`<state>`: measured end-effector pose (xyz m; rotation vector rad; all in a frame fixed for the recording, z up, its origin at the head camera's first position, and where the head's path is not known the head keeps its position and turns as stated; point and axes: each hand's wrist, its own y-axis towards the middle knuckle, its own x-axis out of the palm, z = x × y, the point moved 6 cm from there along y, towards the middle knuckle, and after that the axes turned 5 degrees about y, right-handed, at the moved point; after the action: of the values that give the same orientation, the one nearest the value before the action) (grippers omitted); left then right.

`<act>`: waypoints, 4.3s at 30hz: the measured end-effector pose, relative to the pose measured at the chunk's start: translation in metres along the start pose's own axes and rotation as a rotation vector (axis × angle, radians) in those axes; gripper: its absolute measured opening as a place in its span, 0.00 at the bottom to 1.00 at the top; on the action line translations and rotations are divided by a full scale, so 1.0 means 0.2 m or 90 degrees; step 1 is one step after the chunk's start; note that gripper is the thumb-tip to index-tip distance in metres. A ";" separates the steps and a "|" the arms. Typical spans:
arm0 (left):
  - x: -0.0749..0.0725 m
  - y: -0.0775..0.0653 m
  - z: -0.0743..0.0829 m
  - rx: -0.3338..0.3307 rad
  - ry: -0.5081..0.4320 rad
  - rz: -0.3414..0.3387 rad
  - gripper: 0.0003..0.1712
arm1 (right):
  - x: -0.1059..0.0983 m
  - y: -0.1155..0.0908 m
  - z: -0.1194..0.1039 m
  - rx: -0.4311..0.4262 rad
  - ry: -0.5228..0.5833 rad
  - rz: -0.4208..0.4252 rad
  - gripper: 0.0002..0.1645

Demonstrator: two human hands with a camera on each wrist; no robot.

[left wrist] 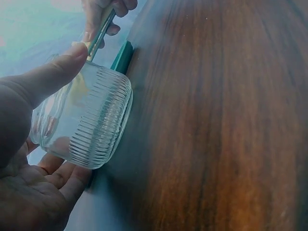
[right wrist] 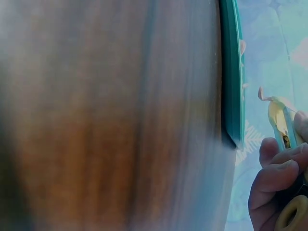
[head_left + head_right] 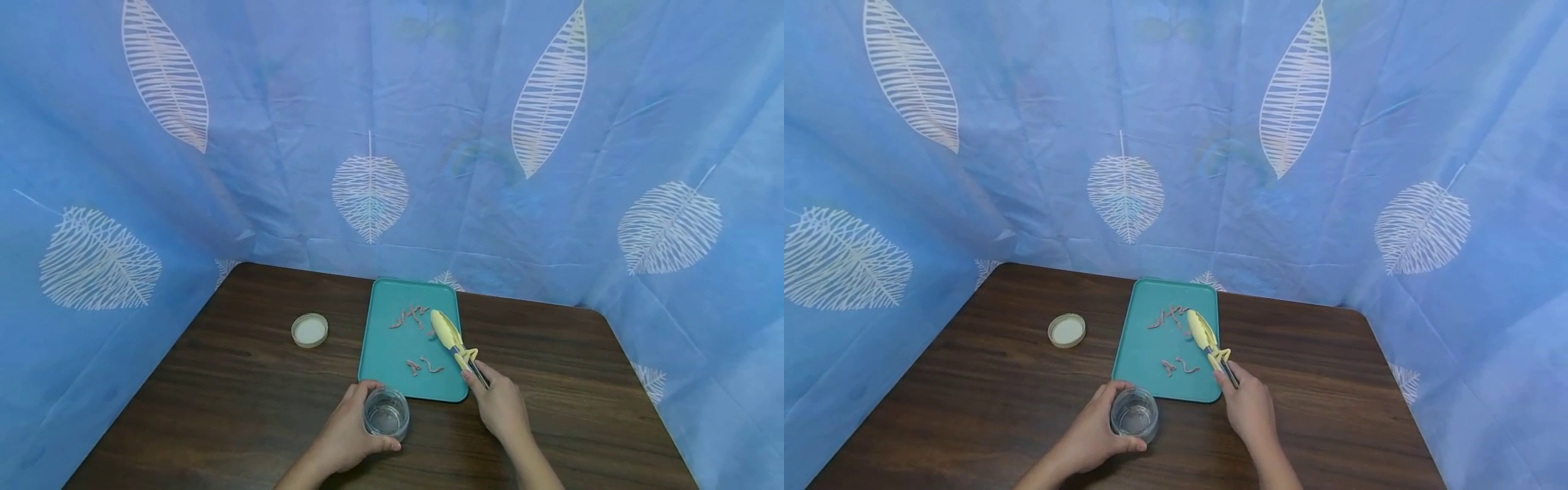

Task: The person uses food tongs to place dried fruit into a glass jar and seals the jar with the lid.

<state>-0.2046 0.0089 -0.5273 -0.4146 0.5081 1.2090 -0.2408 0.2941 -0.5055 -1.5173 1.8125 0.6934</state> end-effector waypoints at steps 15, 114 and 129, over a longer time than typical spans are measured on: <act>0.00 0.01 -0.02 0.003 0.004 0.007 0.49 | -0.02 -0.14 0.00 0.029 0.046 0.009 0.36; -0.01 0.02 -0.03 -0.013 -0.020 -0.019 0.50 | -0.08 -0.40 -0.01 0.020 -0.050 -0.060 0.64; -0.01 0.03 -0.05 -0.010 -0.028 -0.017 0.50 | 0.04 -0.32 0.01 0.023 -0.080 -0.042 0.59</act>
<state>-0.2119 0.0034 -0.5334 -0.4058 0.4545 1.1941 -0.1786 0.2789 -0.5106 -1.4701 1.6659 0.7052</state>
